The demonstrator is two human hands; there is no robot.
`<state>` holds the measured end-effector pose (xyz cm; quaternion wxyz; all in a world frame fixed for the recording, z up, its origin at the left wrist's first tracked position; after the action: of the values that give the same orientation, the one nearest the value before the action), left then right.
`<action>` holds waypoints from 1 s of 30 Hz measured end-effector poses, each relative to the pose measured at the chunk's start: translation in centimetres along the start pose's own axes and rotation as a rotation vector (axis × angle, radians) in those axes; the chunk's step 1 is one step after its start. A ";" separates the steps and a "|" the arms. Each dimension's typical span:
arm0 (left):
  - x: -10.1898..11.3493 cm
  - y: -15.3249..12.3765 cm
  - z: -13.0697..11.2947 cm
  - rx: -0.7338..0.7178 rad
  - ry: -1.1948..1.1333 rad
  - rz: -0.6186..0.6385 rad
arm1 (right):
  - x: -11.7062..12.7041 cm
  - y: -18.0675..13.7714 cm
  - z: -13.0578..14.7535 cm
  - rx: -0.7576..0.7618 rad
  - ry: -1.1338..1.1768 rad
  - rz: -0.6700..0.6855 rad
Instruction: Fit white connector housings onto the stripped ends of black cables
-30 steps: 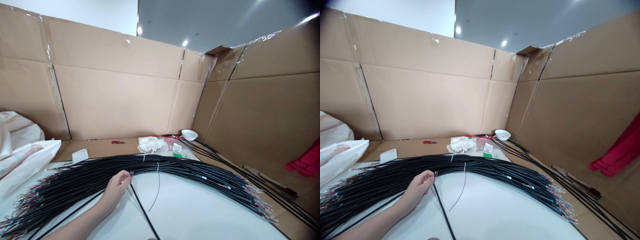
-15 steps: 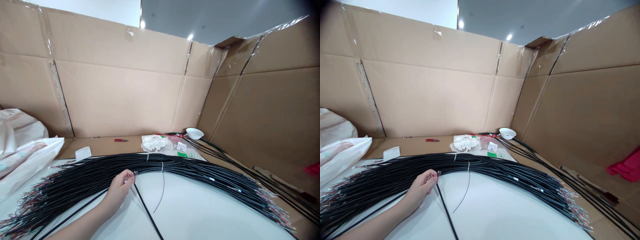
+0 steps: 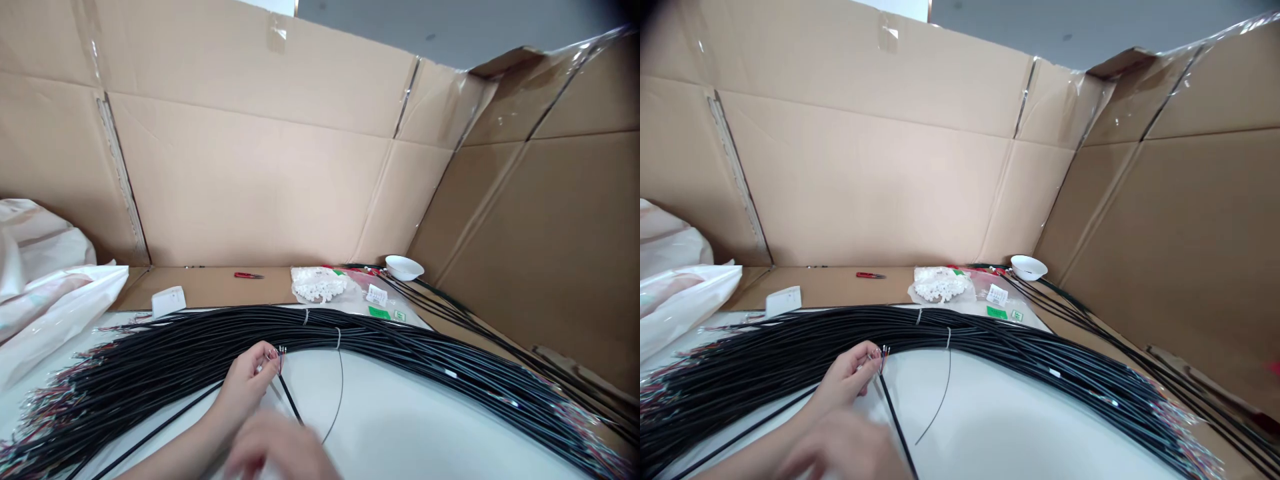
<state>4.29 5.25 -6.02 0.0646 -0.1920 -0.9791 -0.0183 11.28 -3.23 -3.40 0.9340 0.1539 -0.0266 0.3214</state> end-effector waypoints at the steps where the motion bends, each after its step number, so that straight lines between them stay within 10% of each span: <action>1: 0.0 0.1 0.0 -0.002 -0.004 0.003 | 2.1 0.5 0.0 0.013 -0.076 -0.099; 5: 0.1 0.1 -0.2 -0.021 -0.006 0.007 | 8.4 1.3 -1.9 -0.116 -0.199 -0.497; 10: 0.0 0.0 -0.2 -0.018 0.038 0.033 | 7.4 2.4 -4.3 -0.198 0.128 -0.296; 30: -0.1 -0.2 -0.2 0.046 0.145 -0.015 | 7.7 2.2 -4.5 -0.179 0.449 -0.345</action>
<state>4.32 4.96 -5.79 0.1398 -0.1815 -0.9734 -0.0103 15.84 4.40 -5.94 0.9672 -0.0016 0.1792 0.1800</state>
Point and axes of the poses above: each hand's wrist, its own y-axis towards the middle knuckle, its own x-axis out of the back of the hand, z = x × y, the point moved 6 cm from there along y, towards the middle knuckle, and after that the axes turned 9 degrees about z, right-handed, at the moved point
